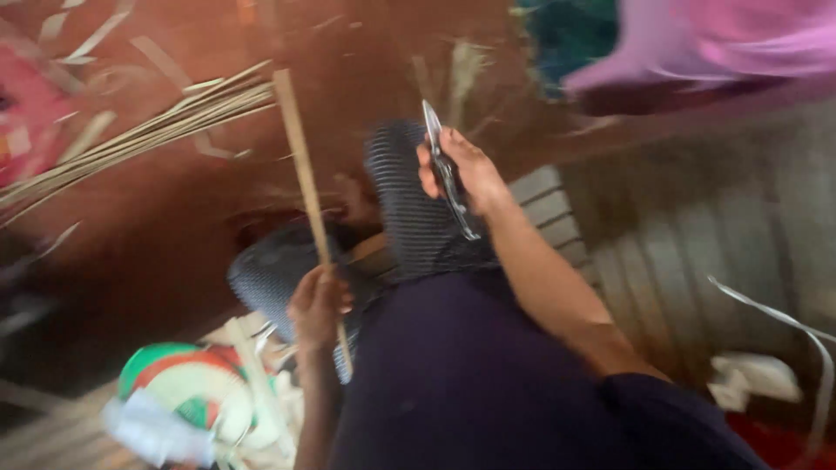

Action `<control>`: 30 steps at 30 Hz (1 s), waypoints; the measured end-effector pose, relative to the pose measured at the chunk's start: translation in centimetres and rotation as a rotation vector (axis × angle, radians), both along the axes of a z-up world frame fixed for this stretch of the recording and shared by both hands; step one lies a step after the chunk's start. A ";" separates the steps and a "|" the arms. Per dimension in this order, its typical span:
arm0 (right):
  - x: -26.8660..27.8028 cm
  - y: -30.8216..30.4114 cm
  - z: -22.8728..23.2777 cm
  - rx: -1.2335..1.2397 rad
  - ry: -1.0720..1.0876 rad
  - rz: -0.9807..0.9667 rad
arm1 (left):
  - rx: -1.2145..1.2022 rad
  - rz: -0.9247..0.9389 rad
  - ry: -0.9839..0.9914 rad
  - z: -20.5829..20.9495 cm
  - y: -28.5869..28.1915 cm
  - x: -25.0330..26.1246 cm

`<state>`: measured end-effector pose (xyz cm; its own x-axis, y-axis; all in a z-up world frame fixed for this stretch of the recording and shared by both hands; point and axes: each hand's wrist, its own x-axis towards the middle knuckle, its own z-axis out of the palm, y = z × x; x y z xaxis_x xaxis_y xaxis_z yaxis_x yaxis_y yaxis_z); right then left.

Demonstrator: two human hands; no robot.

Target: Using a small hand knife to shave and smooth a long bamboo strip for craft assembly.

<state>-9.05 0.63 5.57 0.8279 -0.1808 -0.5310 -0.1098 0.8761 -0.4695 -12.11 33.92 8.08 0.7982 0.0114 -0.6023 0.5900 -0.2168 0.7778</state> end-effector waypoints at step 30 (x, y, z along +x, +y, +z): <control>0.7 12.6 10.9 -0.138 -0.631 1.226 | -0.010 -0.042 -0.361 14.1 -0.5 -2.1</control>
